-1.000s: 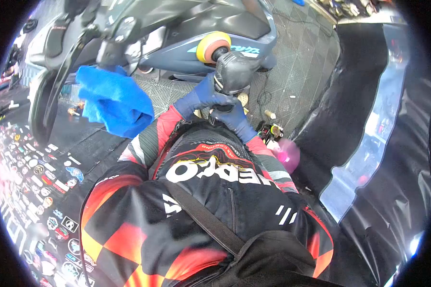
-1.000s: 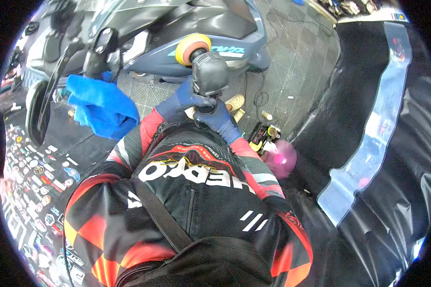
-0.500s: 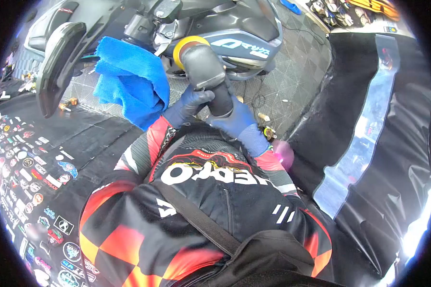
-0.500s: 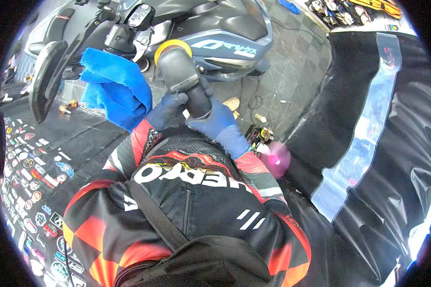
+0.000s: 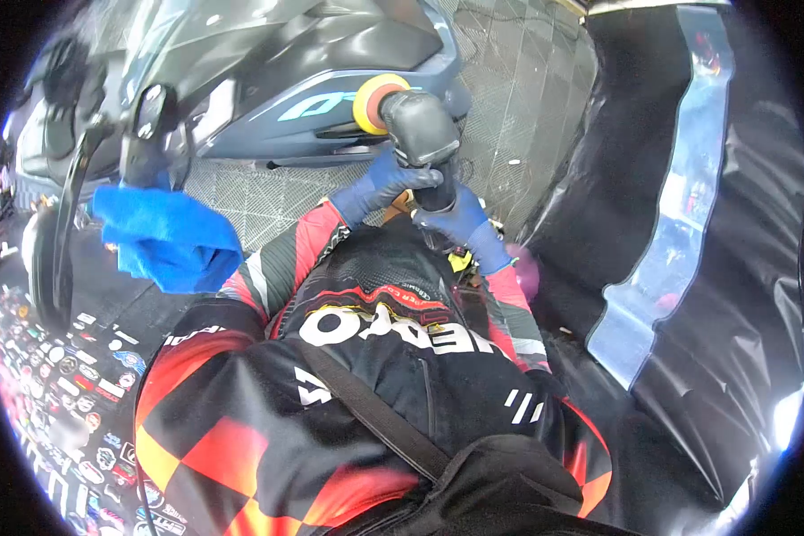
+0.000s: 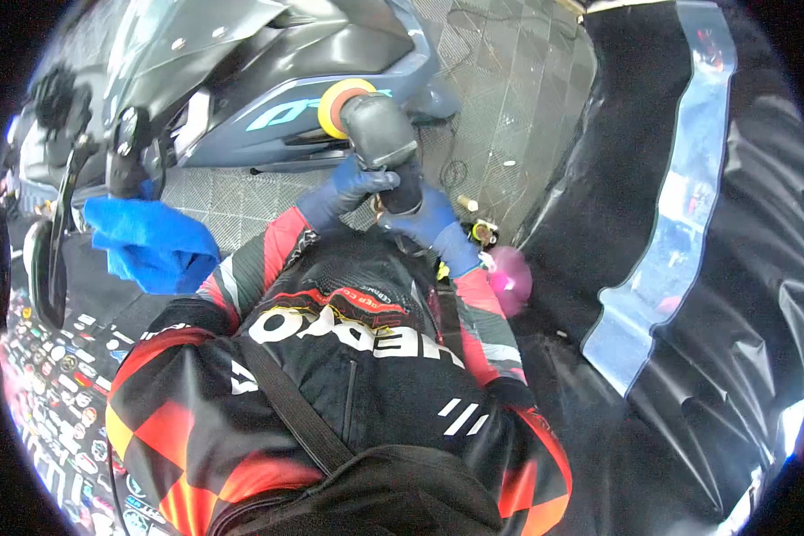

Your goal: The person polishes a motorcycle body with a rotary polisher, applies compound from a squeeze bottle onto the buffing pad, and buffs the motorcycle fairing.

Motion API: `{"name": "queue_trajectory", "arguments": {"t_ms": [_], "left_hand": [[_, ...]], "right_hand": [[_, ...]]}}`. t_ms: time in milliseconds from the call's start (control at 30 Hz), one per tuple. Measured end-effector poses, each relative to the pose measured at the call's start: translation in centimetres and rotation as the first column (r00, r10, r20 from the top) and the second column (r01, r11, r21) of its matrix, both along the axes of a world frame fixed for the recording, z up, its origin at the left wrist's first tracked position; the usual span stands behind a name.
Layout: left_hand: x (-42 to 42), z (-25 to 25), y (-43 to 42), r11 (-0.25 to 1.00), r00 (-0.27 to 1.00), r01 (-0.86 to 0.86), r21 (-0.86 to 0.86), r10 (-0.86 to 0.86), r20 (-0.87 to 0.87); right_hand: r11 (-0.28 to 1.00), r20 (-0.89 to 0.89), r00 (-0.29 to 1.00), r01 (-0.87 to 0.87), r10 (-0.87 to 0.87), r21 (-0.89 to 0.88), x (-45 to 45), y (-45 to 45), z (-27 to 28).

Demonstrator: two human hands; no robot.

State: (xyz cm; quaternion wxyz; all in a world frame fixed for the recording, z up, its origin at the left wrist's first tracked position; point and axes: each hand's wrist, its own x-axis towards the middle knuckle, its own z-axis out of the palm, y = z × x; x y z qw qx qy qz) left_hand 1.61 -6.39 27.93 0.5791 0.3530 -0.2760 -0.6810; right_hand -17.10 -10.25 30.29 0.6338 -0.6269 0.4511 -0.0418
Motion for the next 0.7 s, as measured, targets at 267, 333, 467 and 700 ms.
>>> {"name": "queue_trajectory", "arguments": {"t_ms": [267, 333, 467, 700], "left_hand": [[-5.6, -2.1, -8.8, 0.998, 0.974, 0.035, 0.057, -0.047, 0.221], [-6.9, -3.0, -11.2, 0.998, 0.975, -0.026, 0.055, 0.013, 0.221], [-9.0, -2.7, -15.8, 0.985, 0.981, -0.057, 0.163, 0.025, 0.19], [-10.5, -6.0, -22.6, 0.96, 0.941, -0.244, 0.141, 0.199, 0.273]], "right_hand": [[0.969, 0.172, 0.984, -0.088, 0.048, 0.233, -6.2, -9.1, -7.2], [0.952, 0.196, 0.979, -0.108, 0.052, 0.286, -7.4, -11.5, -9.0], [0.915, 0.21, 0.977, -0.111, 0.029, 0.389, -8.8, -16.4, -10.6], [0.852, 0.214, 0.974, -0.051, -0.073, 0.522, -9.1, -22.2, -12.8]]}}
